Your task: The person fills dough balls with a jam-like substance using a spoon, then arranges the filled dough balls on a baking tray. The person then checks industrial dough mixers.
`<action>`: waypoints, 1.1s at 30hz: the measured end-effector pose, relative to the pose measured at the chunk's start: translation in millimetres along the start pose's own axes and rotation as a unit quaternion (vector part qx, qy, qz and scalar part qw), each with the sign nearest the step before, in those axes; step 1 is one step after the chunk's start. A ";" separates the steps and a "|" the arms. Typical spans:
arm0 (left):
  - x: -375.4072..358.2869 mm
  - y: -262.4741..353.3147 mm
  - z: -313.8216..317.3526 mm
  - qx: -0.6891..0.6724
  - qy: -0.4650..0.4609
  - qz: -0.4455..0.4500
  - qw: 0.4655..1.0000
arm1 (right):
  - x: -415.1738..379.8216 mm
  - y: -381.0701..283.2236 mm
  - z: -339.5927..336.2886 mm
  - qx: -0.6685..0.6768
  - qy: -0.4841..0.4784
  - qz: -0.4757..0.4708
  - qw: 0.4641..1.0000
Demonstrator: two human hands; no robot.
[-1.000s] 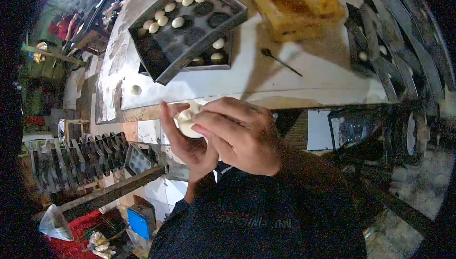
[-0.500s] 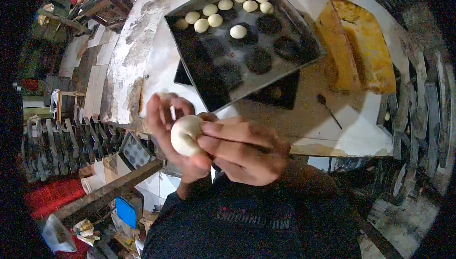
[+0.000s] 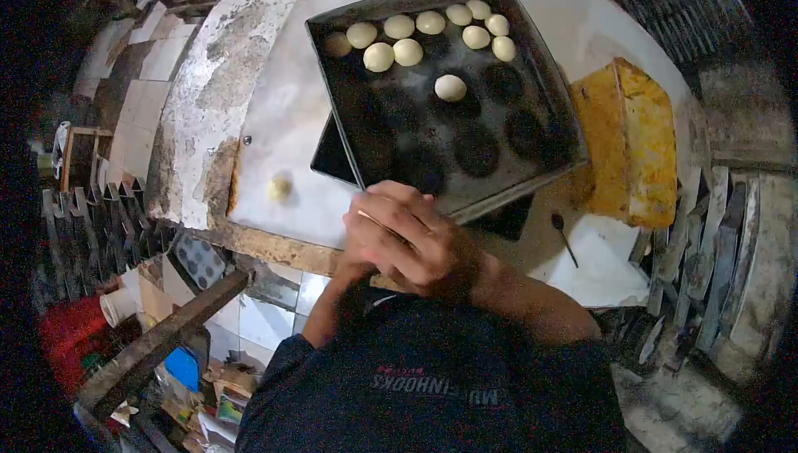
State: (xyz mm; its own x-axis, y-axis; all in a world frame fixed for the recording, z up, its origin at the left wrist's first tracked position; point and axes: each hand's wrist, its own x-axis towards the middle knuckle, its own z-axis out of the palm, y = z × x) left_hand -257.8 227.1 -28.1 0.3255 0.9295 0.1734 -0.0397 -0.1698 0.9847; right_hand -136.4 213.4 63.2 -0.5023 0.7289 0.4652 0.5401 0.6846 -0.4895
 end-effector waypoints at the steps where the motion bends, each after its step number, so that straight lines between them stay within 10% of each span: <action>1: 1.7 2.0 -3.1 0.011 -0.014 -0.014 1.000 | 1.8 9.0 4.8 0.003 -0.006 -0.001 1.000; 3: 3.8 14.2 -15.1 -0.148 -0.017 -0.199 0.969 | 7.0 31.6 7.3 0.127 0.001 0.073 0.989; 5: 7.4 18.0 -37.1 -0.056 -0.101 -0.204 0.972 | 17.3 59.9 7.2 0.168 -0.002 0.160 0.973; 7: 13.5 30.8 -51.0 -0.082 0.064 -0.242 0.965 | 28.0 98.7 28.0 0.066 0.072 0.158 0.983; 14: 50.3 16.5 -87.6 0.159 0.203 -0.063 0.964 | 12.4 155.4 60.1 -0.146 -0.251 0.124 0.949; 19: 140.5 -7.5 -52.9 0.491 0.104 0.120 0.856 | 3.0 115.7 17.7 -0.142 -0.008 0.070 0.987; 23: 206.2 -50.7 -29.2 0.681 0.007 0.001 0.733 | -25.1 53.8 -19.8 -0.040 0.069 0.130 0.988; 25: 219.2 -58.6 -23.7 0.653 -0.033 -0.078 0.753 | -51.6 37.0 -29.6 0.004 0.127 0.161 0.979; 31: 118.0 25.8 22.9 0.348 0.040 0.130 0.927 | -121.4 11.8 -53.9 0.108 0.243 0.297 0.917; 33: 58.5 26.8 53.3 0.162 -0.010 0.158 0.974 | -135.3 10.5 -51.1 0.331 0.262 0.424 0.801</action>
State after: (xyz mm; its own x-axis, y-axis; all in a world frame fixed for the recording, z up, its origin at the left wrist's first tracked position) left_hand -189.4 259.5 7.5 0.3646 0.8081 0.4627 0.1590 -0.5436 0.8241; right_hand -28.3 121.7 32.7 0.3025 0.9498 -0.0803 -0.0257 -0.0761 -0.9968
